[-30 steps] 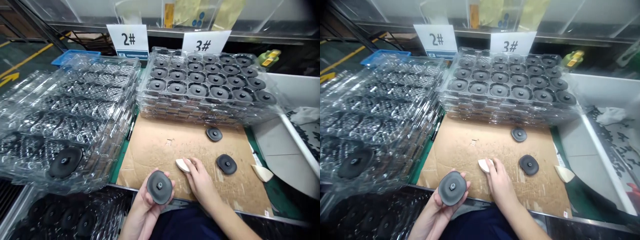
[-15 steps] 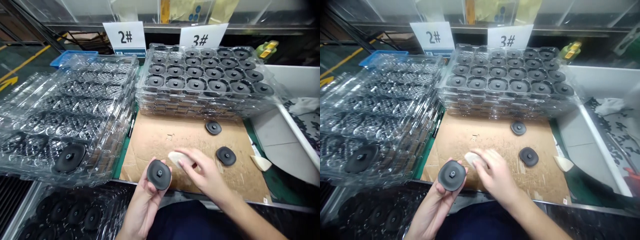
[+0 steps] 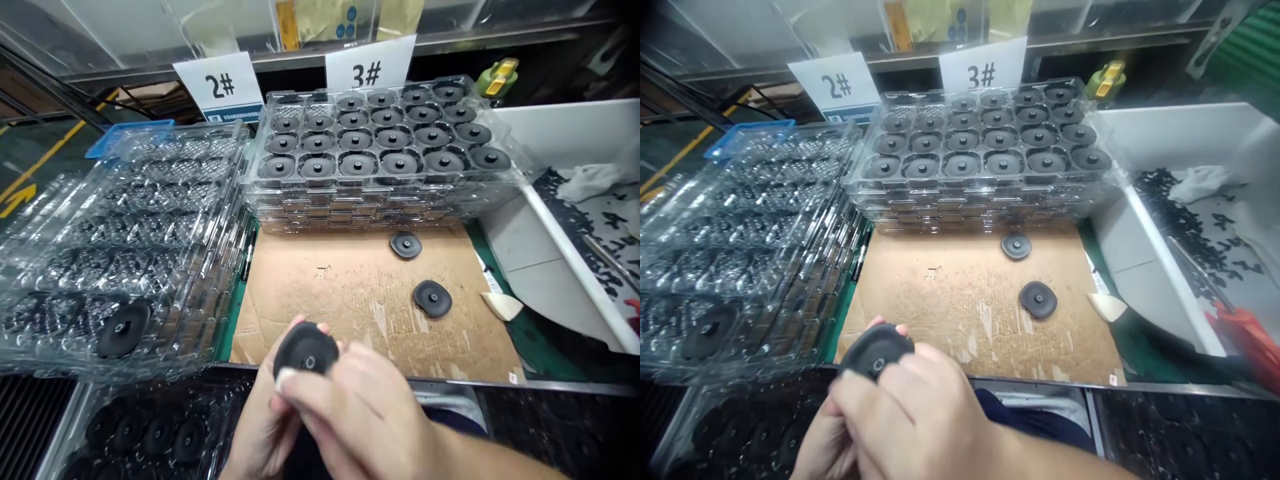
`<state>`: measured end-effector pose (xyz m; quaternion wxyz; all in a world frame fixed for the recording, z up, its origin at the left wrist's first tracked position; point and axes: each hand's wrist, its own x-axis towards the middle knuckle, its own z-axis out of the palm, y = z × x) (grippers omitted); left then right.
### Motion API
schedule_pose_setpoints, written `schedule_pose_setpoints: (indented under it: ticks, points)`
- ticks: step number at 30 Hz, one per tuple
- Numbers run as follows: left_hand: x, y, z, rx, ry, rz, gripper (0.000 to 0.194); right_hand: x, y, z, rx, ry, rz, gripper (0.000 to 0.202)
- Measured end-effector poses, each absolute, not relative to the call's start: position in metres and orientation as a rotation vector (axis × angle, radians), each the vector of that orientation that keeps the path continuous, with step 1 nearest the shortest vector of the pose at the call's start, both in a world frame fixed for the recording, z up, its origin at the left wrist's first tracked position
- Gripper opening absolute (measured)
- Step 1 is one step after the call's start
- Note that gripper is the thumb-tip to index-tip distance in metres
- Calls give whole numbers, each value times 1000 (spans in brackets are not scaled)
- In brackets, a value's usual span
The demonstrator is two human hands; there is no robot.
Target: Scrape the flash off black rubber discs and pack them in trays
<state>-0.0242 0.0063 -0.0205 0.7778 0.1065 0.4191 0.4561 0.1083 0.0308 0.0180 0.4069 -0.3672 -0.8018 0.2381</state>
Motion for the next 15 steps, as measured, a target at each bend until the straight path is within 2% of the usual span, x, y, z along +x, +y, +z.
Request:
schedule_pose_setpoints:
  ticks: [6, 8, 10, 12, 15]
  points:
    - [-14, 9, -13, 210, 887, 1003, 41, 116, 36, 25, -1077, -2008, 597, 26]
    - [-13, 10, -9, 196, 915, 995, 36, 123, 34, 26, -1000, -2011, 612, 25]
    - [-12, 9, -5, 173, 927, 976, 40, 137, 26, 26, -937, -2046, 700, 22]
    - [-11, 8, -4, 184, 923, 956, 53, 152, 20, 27, -1053, -2061, 757, 22]
    - [-2, 7, -6, 209, 930, 920, 58, 168, 26, 31, -1203, -2083, 630, 25]
